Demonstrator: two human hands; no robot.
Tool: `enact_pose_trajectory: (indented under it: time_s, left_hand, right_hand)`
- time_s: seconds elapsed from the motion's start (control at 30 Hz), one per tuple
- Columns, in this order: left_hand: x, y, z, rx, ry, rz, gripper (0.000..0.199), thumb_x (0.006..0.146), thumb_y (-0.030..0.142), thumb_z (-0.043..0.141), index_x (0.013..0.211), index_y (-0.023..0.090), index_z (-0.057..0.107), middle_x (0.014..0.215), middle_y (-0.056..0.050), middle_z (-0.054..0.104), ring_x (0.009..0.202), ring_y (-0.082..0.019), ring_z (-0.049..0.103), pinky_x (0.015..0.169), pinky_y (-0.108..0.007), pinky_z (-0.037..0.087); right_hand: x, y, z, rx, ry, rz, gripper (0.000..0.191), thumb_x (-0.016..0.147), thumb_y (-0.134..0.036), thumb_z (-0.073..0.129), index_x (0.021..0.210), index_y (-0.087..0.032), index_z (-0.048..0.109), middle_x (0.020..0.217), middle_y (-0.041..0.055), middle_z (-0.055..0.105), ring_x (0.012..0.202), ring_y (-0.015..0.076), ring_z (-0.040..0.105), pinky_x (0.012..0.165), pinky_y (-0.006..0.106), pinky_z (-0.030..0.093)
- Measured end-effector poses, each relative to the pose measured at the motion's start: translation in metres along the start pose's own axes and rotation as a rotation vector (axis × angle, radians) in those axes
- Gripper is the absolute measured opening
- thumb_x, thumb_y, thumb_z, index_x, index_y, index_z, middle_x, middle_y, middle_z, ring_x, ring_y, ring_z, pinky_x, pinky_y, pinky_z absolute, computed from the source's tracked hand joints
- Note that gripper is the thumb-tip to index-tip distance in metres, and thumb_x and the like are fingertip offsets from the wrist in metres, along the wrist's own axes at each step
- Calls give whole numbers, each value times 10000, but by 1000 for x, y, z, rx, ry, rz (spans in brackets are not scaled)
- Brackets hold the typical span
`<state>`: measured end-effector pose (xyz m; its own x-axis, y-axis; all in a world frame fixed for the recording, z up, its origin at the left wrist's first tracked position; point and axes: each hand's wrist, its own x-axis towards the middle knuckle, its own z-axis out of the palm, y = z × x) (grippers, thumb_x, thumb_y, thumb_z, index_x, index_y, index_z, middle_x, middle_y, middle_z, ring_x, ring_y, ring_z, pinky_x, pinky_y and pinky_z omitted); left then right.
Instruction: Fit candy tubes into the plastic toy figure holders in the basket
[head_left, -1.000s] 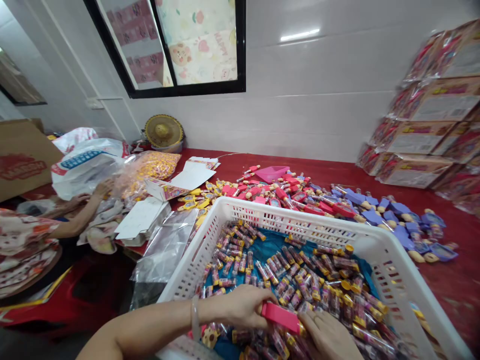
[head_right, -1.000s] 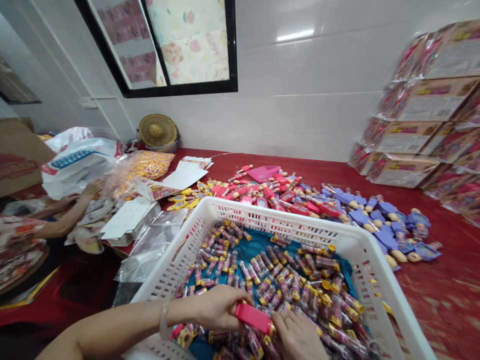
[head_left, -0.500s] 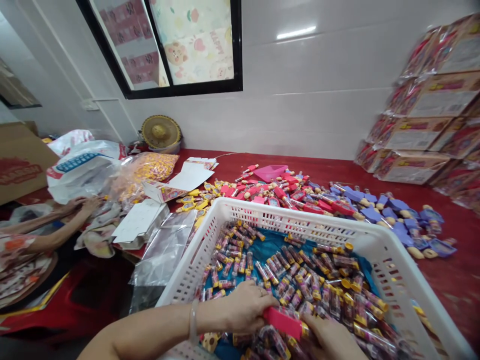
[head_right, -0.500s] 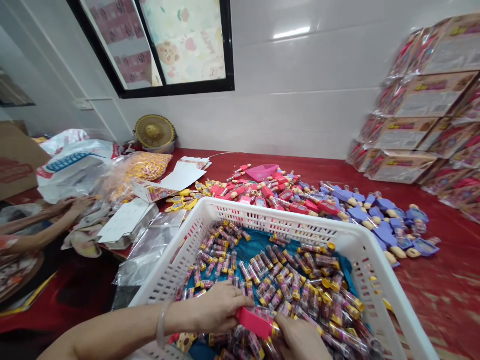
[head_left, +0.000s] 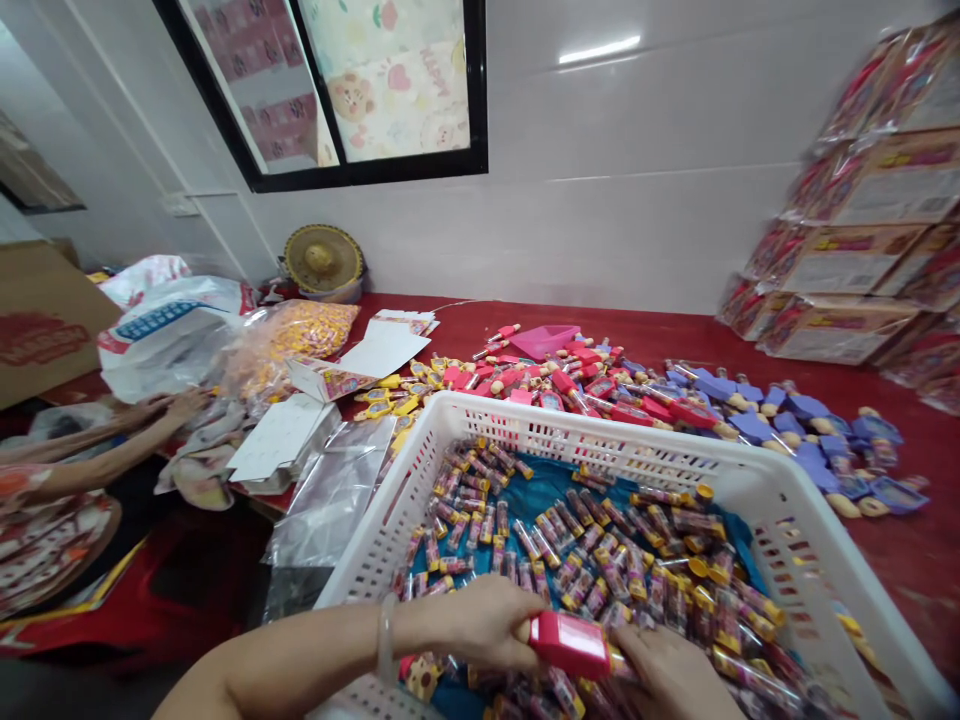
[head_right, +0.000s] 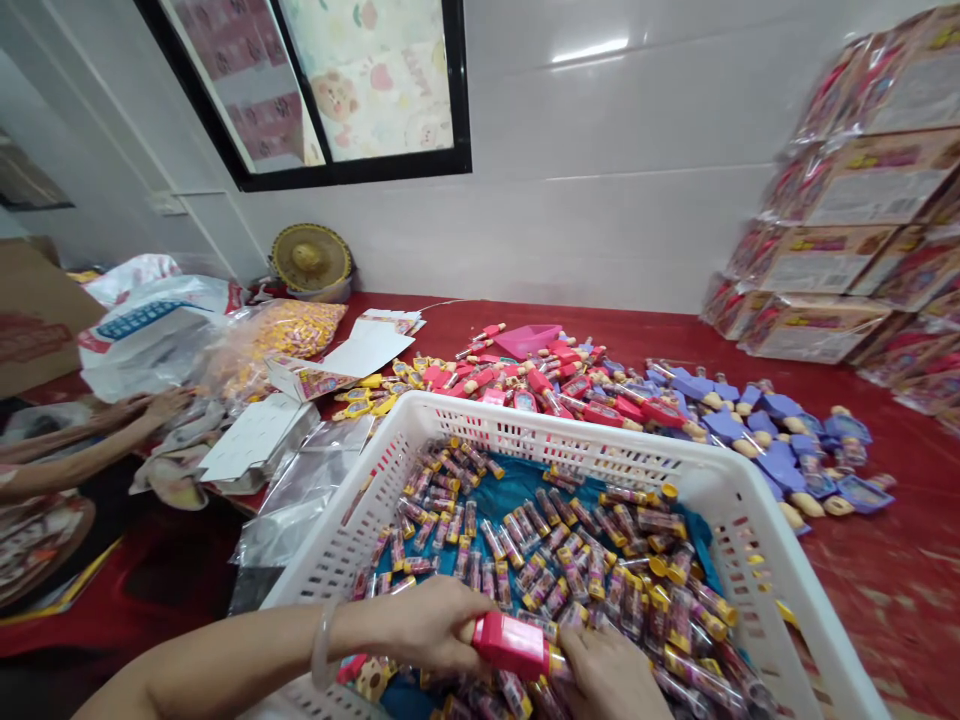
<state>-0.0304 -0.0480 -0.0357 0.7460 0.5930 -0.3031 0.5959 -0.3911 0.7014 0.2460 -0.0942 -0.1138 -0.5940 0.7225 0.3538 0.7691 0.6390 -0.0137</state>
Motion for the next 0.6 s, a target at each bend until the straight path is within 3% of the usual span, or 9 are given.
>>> enact_pose_trajectory:
  time_s: [0.1,0.17,0.23,0.33,0.4,0.43,0.5,0.57,0.6]
  left_hand:
    - [1,3,-7,-506,-270,-249,475,572,603,743,787,195,625,638,19,570,560,-147,536,541,-250,433]
    - [1,4,-8,-692,-386,-318,495,539,598,766,776,189,619,643,18,576,554,-144,540,561,-264,457]
    - [0,4,-7,-578,-310,-240,446,572,534,772,824,195,629,667,20,580,590,-149,550,597,-264,459]
    - [-2,3,-3,-55,-20,53,304,706,399,686,933,203,635,790,-17,633,756,-198,594,738,-298,455]
    - [-2,3,0,197,79,148,265,744,357,635,955,197,634,849,-47,656,823,-227,605,794,-324,441]
    - [-2,3,0,231,82,129,263,744,369,634,942,196,637,830,-46,656,803,-227,607,773,-320,443]
    - [-2,5,-1,98,19,6,318,716,456,664,904,200,644,736,-17,630,691,-197,591,668,-281,442]
    - [-1,7,-3,-258,-124,-142,417,650,555,704,856,197,645,675,9,591,602,-160,555,585,-251,425]
    - [-1,8,-4,-442,-200,-195,458,617,590,718,830,192,642,667,14,580,582,-147,545,566,-244,420]
  right_hand:
    - [7,1,-6,-44,162,4,276,691,-119,499,951,-203,538,874,69,691,775,235,620,783,353,407]
    - [7,0,-9,-25,170,0,227,717,-126,493,925,-196,551,850,76,686,763,234,608,802,369,399]
    - [3,-1,-9,43,55,-13,191,715,-126,509,880,-208,558,773,42,677,683,200,598,724,309,407]
    - [-3,-3,-8,156,-171,6,156,716,-134,540,831,-238,557,680,-15,656,578,157,579,575,234,373]
    - [-1,-3,-8,189,-197,36,178,712,-129,544,842,-248,559,696,-22,662,587,156,587,563,223,370]
    - [2,-3,-9,180,-136,39,201,701,-124,536,857,-248,562,717,-13,665,610,166,595,584,231,381]
    - [9,-3,-12,114,49,37,247,691,-115,511,898,-237,569,781,21,674,693,200,611,677,276,411]
    - [14,-3,-15,42,198,41,254,701,-117,495,921,-218,573,838,61,676,789,239,613,768,336,412]
    - [15,-3,-16,31,210,42,236,712,-121,496,916,-212,573,837,69,674,804,244,610,776,342,408]
